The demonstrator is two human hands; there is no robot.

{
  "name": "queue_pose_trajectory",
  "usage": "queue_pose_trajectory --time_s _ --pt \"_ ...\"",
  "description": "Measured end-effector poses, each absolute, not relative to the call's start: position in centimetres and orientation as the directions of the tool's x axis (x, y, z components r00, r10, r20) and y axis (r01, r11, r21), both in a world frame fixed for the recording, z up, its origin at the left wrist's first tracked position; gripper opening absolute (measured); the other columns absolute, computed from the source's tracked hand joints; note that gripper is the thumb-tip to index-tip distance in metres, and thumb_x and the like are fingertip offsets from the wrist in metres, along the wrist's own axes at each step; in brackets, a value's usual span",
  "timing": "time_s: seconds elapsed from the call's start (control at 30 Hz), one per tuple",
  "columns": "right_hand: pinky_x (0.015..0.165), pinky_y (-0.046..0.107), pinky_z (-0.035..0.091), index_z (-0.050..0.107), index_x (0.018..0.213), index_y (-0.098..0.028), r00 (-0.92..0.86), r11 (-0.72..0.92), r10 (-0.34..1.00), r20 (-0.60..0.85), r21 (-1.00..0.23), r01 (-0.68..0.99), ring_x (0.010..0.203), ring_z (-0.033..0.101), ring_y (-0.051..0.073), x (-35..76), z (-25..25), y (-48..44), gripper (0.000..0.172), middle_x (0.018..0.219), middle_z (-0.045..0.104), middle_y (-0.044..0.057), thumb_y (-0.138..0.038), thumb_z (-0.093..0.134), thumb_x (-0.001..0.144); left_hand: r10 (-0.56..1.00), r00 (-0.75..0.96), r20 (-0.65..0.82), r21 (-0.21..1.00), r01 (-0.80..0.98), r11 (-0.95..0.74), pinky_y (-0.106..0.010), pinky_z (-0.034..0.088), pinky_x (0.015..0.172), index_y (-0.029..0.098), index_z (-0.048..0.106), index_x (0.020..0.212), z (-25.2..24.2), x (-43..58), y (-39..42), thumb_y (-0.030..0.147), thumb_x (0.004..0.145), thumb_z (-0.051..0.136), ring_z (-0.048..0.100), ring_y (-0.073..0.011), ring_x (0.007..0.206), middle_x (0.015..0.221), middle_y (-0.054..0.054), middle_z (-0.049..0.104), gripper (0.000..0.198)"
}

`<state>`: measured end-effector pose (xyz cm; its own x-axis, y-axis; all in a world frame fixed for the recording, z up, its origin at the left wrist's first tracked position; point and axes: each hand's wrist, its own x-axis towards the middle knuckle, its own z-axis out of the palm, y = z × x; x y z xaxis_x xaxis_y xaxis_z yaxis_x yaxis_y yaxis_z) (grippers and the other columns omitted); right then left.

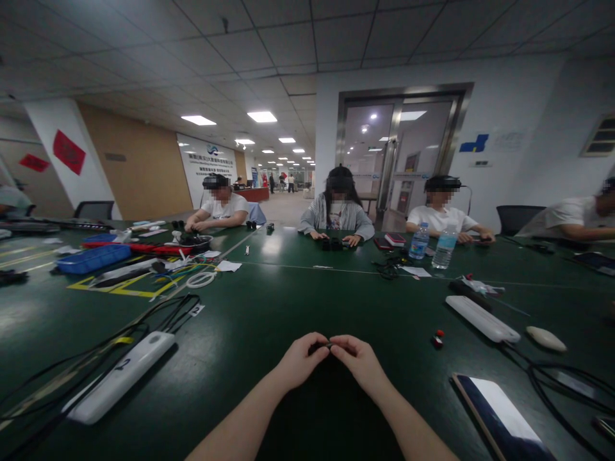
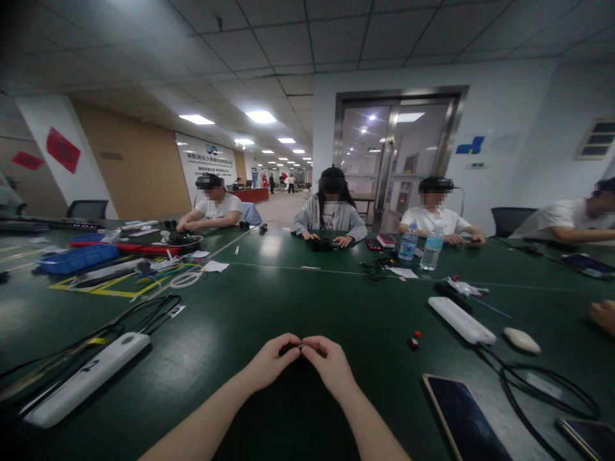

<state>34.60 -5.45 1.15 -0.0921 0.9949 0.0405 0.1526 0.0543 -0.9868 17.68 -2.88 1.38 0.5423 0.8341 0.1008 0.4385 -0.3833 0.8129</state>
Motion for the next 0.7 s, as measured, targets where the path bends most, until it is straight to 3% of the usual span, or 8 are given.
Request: queue_pose_trajectory --time_s 0.23,0.4,0.7 --pt "0.05 0.024 0.037 0.064 0.089 -0.022 0.093 -0.05 0.995 -0.045 -0.997 0.05 0.067 0.052 0.015 35.4 0.8 -4.9 0.03 0.082 0.064 0.003 -0.044 0.051 0.072 0.903 0.393 0.175 0.77 0.517 -0.374 -0.028 0.038 0.08 0.02 0.054 0.093 1.0 17.7 -2.7 0.036 0.08 0.041 0.05 -0.0149 0.089 0.096 -0.003 0.056 0.025" --pt "0.05 0.023 0.037 0.064 0.087 -0.022 0.107 -0.052 0.993 -0.05 -0.999 0.016 0.067 0.051 0.015 35.7 0.1 -4.6 0.03 0.081 0.062 0.003 -0.045 0.051 0.072 0.881 0.462 0.102 0.81 0.475 -0.343 -0.027 0.041 0.075 0.02 0.051 0.096 0.9 17.8 -2.8 0.032 0.082 0.039 0.053 -0.0128 0.082 0.091 -0.001 0.059 0.022" --pt "0.055 0.026 0.04 0.064 0.087 -0.024 0.089 -0.091 0.992 -0.092 -0.996 -0.014 0.069 0.053 0.016 36.1 0.3 -4.7 0.028 0.084 0.062 0.003 -0.044 0.051 0.072 0.895 0.437 0.085 0.669 0.641 -0.376 -0.026 0.041 0.075 0.023 0.053 0.097 1.5 13.9 -2.3 0.031 0.079 0.043 0.055 -0.0147 0.088 0.099 -0.001 0.059 0.023"
